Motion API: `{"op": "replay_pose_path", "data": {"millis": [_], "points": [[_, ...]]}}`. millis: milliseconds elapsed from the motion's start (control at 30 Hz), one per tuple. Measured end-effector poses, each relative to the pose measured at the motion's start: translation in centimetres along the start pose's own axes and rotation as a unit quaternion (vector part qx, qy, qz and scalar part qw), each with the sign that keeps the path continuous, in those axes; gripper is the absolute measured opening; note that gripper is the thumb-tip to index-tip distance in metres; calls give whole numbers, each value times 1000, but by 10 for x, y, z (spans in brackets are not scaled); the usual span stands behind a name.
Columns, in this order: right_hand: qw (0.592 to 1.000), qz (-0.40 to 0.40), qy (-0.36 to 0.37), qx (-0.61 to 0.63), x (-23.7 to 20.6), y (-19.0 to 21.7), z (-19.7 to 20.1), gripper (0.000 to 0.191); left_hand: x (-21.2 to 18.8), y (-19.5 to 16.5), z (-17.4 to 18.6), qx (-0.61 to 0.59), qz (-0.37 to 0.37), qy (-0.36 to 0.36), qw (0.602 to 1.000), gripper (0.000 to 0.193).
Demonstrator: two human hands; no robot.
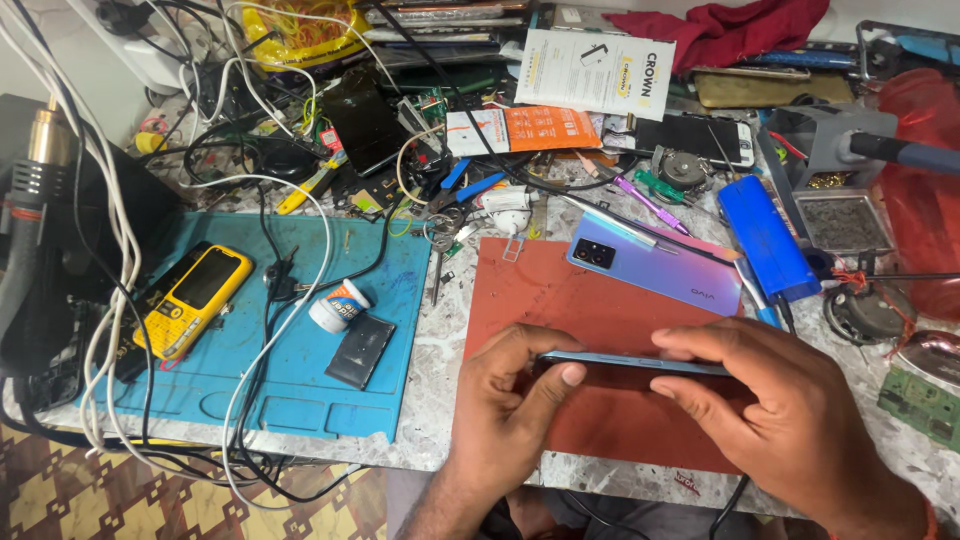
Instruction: The person holds a disassembled smartphone and uses a purple screwdriver to adjust internal components near the camera module. They repeatedly rotate the device to inspect different sides and continue working on the internal assembly.
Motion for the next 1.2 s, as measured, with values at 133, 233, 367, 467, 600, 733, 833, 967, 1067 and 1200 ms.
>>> {"op": "replay_pose_path", "data": {"millis": [133, 233, 367, 467, 600, 733, 833, 967, 1067, 1200], "points": [[999, 36, -11, 18, -2, 3, -2, 26, 0, 5, -1, 7, 22, 0, 1000, 13], [999, 48, -11, 1, -3, 5, -4, 26, 0, 3, -2, 14, 19, 3, 1000, 13], [997, 78, -11, -21, -2, 8, -4, 25, 0, 2, -2, 16, 23, 1, 1000, 13], [996, 86, -8, -24, -2, 9, -4, 25, 1, -2, -3, 23, 10, 1, 1000, 12], [996, 87, -4, -13, -1, 9, -4, 24, 1, -7, -2, 31, -7, 3, 999, 12], [995, 94, 2, -15, 0, 8, -5, 23, 1, -5, -3, 32, 15, 0, 999, 13], [995, 102, -5, -17, 0, 8, -5, 23, 1, -7, -2, 41, -4, -6, 999, 15], [993, 111, -19, -26, -1, 9, -5, 23, -1, -13, 1, 44, -59, -18, 997, 20], [993, 111, -21, -26, -2, 10, -5, 23, -2, 4, 0, -67, 41, -22, 997, 24], [995, 92, -18, -31, -2, 6, -6, 23, -1, 14, -1, -147, 79, -32, 985, 22]]}}
Point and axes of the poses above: each hand's wrist, its own x-axis towards the middle knuckle, its own z-axis out of the back of the hand, y = z × x, the point moved 8 cm from there along x, towards the middle knuckle, and after that the axes turned 14 degrees about -y, right-handed, at the moved point
